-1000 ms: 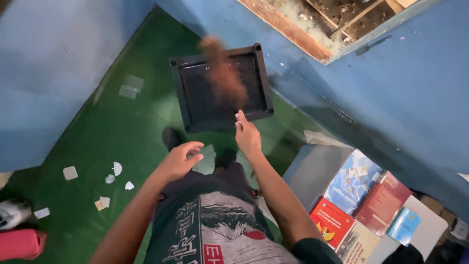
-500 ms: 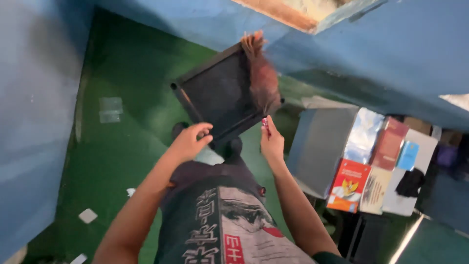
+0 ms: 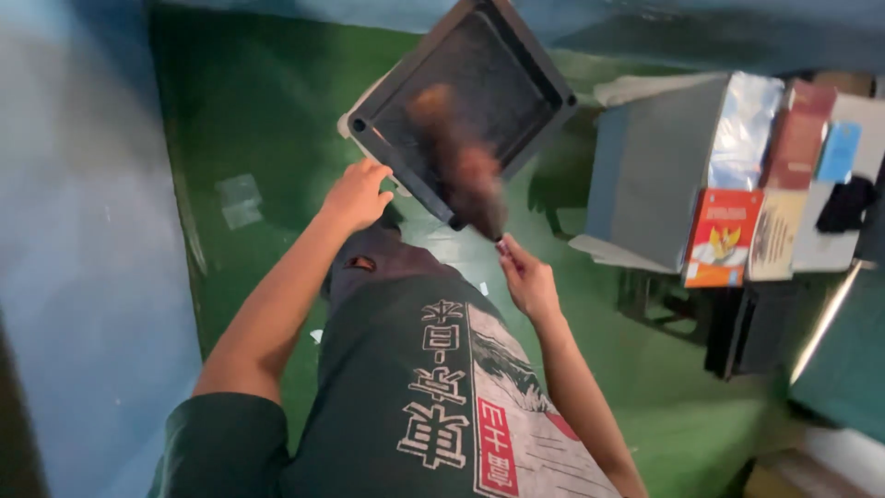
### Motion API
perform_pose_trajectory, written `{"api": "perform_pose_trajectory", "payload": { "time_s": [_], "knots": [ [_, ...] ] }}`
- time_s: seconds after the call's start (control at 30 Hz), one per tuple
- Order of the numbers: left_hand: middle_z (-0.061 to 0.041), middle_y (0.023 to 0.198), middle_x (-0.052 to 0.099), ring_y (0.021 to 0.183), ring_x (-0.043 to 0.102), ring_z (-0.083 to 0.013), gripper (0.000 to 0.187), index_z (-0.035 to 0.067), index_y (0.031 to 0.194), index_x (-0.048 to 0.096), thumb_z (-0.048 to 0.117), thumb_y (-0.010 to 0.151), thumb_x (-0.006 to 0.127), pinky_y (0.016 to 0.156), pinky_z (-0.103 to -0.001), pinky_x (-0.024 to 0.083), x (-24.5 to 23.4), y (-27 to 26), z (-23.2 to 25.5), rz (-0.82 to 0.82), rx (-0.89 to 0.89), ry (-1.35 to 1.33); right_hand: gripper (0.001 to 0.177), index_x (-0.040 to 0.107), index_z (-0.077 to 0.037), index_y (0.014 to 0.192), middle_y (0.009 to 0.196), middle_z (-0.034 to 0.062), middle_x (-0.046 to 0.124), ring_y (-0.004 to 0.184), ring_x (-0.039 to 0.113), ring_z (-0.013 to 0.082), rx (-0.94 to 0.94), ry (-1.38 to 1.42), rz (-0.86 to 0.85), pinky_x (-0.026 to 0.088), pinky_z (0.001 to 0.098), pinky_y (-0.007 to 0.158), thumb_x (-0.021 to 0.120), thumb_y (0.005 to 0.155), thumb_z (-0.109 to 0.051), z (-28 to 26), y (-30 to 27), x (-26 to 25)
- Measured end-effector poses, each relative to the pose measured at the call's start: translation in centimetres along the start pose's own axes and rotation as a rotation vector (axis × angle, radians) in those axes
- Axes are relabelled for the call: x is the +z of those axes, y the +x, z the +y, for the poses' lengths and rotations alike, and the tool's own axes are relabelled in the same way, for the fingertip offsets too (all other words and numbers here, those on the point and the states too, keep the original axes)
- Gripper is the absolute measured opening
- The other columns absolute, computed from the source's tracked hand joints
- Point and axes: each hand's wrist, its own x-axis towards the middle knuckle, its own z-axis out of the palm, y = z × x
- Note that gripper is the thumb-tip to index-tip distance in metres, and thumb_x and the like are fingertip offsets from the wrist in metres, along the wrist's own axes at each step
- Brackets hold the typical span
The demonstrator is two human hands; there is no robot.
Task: Cleaning and inspecting black plastic shelving unit components using a duster and hands.
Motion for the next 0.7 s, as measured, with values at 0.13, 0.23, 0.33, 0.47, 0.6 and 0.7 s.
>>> {"api": "perform_pose_trajectory", "payload": {
  "time_s": [0.13, 0.23, 0.33, 0.47, 0.6, 0.7],
  "knots": [
    [-0.012, 0.134, 0.058, 0.128, 0.052, -0.0364, 0.043, 0.011, 0.129, 0.063, 0.022, 0.088, 0.073, 0.104, -0.048, 0.046, 0.1, -0.8, 0.5, -0.042, 0.118, 0.059, 0.042, 0.065, -0.024, 0.143, 0.107, 0.0161, 0.076, 0.088, 0.074, 0.0251, 0.370, -0.224, 0.016, 0.057, 0.0337, 0.086, 0.066, 0.102, -0.026, -3.3, -4.3, 0.3],
    [-0.012, 0.135, 0.059, 0.129, 0.053, -0.0356, 0.044, 0.011, 0.131, 0.063, 0.022, 0.090, 0.072, 0.106, -0.048, 0.046, -1.6, -2.5, 1.5, -0.096, 0.190, 0.173, 0.040, 0.060, -0.013, 0.141, 0.121, 0.0120, 0.076, 0.108, 0.076, 0.0224, -0.048, 0.182, 0.202, 0.056, 0.0318, 0.092, 0.062, 0.102, -0.017, 0.5, -7.4, 4.3],
    [-0.014, 0.135, 0.057, 0.129, 0.051, -0.0373, 0.046, 0.012, 0.131, 0.062, 0.023, 0.088, 0.073, 0.103, -0.050, 0.045, -2.0, -4.9, 2.0, -0.159, 0.180, 0.216, 0.043, 0.064, -0.017, 0.139, 0.117, 0.0118, 0.078, 0.097, 0.076, 0.0223, 0.099, 0.046, 0.180, 0.057, 0.0314, 0.087, 0.066, 0.096, -0.018, 1.2, -10.8, 7.8],
    [-0.014, 0.135, 0.058, 0.129, 0.052, -0.0372, 0.044, 0.011, 0.131, 0.063, 0.025, 0.091, 0.072, 0.104, -0.049, 0.047, -2.4, -8.5, 0.8, -0.173, 0.206, 0.263, 0.042, 0.063, -0.013, 0.142, 0.115, 0.0159, 0.076, 0.101, 0.075, 0.0240, 0.143, 0.162, 0.311, 0.057, 0.0325, 0.090, 0.066, 0.101, -0.016, 1.6, -14.6, 13.2],
    [-0.017, 0.133, 0.056, 0.128, 0.052, -0.0382, 0.048, 0.011, 0.131, 0.062, 0.026, 0.087, 0.075, 0.103, -0.048, 0.047, -3.8, -8.5, 0.6, -0.252, 0.288, 0.344, 0.043, 0.057, -0.010, 0.144, 0.122, 0.0153, 0.075, 0.113, 0.073, 0.0247, 0.144, 0.439, 0.556, 0.053, 0.0338, 0.097, 0.061, 0.102, -0.013, 1.4, -16.2, 18.0],
    [-0.015, 0.132, 0.058, 0.129, 0.054, -0.0368, 0.046, 0.012, 0.131, 0.063, 0.025, 0.089, 0.074, 0.104, -0.048, 0.048, -5.2, -8.0, 0.7, -0.260, 0.307, 0.383, 0.042, 0.061, -0.012, 0.141, 0.120, 0.0152, 0.075, 0.107, 0.076, 0.0258, 0.133, 0.374, 0.451, 0.056, 0.0333, 0.094, 0.063, 0.100, -0.016, -1.1, -15.2, 17.9]
  ]
}}
